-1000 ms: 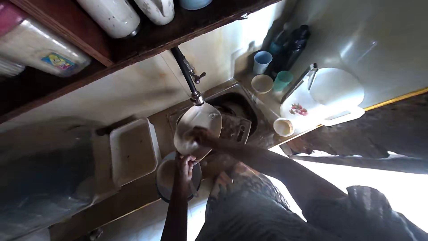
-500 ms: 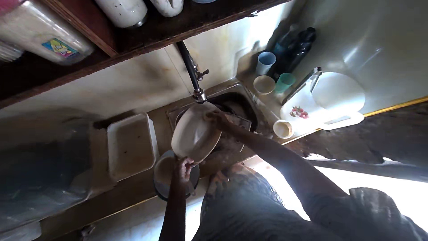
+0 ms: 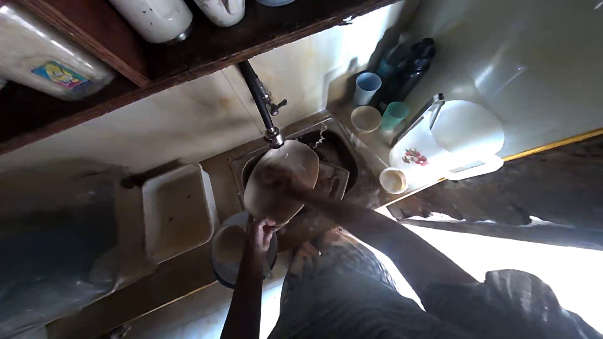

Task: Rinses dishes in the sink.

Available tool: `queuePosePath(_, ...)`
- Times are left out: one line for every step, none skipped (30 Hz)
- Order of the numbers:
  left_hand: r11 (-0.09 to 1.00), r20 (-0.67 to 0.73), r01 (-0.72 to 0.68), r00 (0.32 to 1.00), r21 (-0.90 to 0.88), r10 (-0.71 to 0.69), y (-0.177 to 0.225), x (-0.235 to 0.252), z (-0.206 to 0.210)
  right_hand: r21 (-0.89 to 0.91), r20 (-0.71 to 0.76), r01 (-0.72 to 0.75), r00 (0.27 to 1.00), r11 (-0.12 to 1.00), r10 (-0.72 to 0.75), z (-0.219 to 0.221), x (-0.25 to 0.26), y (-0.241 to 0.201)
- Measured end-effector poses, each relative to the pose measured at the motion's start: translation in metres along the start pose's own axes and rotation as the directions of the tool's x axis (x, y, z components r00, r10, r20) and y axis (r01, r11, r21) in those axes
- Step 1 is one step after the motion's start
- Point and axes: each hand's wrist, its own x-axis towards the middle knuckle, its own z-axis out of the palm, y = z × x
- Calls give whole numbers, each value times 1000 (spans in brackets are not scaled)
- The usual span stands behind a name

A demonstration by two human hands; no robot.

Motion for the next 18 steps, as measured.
queuePosePath(1000,-19,-14,1000,-21,14,-1,6,-1,75,126,54,990,996,-64,3,-12,-30)
queuePosePath(999,-64,-31,997,-23,29,1,10,-3,153,236,114,960,982,-148,0,-26,-48)
queuePosePath(998,-98,-48,994,-32,45,3,11,-8,176,281,153,939,972,-199,-4,-34,-46)
queuePosePath(998,-107,-51,993,-45,46,3,10,-15,156,289,128,942,979,-169,-10,-38,-30)
queuePosePath(998,-105,-37,994,-45,32,1,6,-19,97,254,80,962,992,-102,-18,-38,-8)
queuePosePath(999,-94,-25,995,-39,21,0,3,-20,23,173,57,983,998,-60,-23,-30,21)
queuePosePath(1000,-81,-8,997,-23,6,-2,-2,-18,-49,65,67,996,997,-64,-21,-16,54)
queuePosePath(1000,-67,11,998,-12,-12,-3,-6,-15,-113,-51,111,992,987,-118,-15,-3,75)
queuePosePath(1000,-42,21,999,-7,-21,-2,-7,-11,-144,-117,142,980,979,-159,-13,11,76)
queuePosePath(1000,-16,23,1000,6,-23,0,-5,-6,-97,-109,137,983,986,-147,-15,22,51)
queuePosePath(1000,-4,16,1000,10,-16,1,-1,-3,-50,-83,131,987,990,-135,-11,25,19)
queuePosePath(1000,-7,4,1000,16,-4,3,4,-3,41,-29,123,992,992,-122,-2,18,-14)
queuePosePath(1000,-21,-17,1000,19,17,5,10,-4,179,56,84,994,980,-96,5,4,-45)
queuePosePath(999,-45,-42,998,33,44,7,16,-7,277,137,48,987,960,-89,10,-11,-66)
queuePosePath(997,-61,-70,996,36,72,8,19,-14,308,191,39,976,951,-102,13,-24,-72)
queuePosePath(996,-64,-86,994,8,86,7,24,-23,278,204,63,971,959,-122,12,-34,-66)
queuePosePath(995,-76,-97,993,-33,94,5,27,-33,184,225,82,967,980,-123,8,-40,-50)
queuePosePath(994,-83,-96,992,-52,91,3,26,-39,47,249,96,963,994,-104,2,-41,-27)
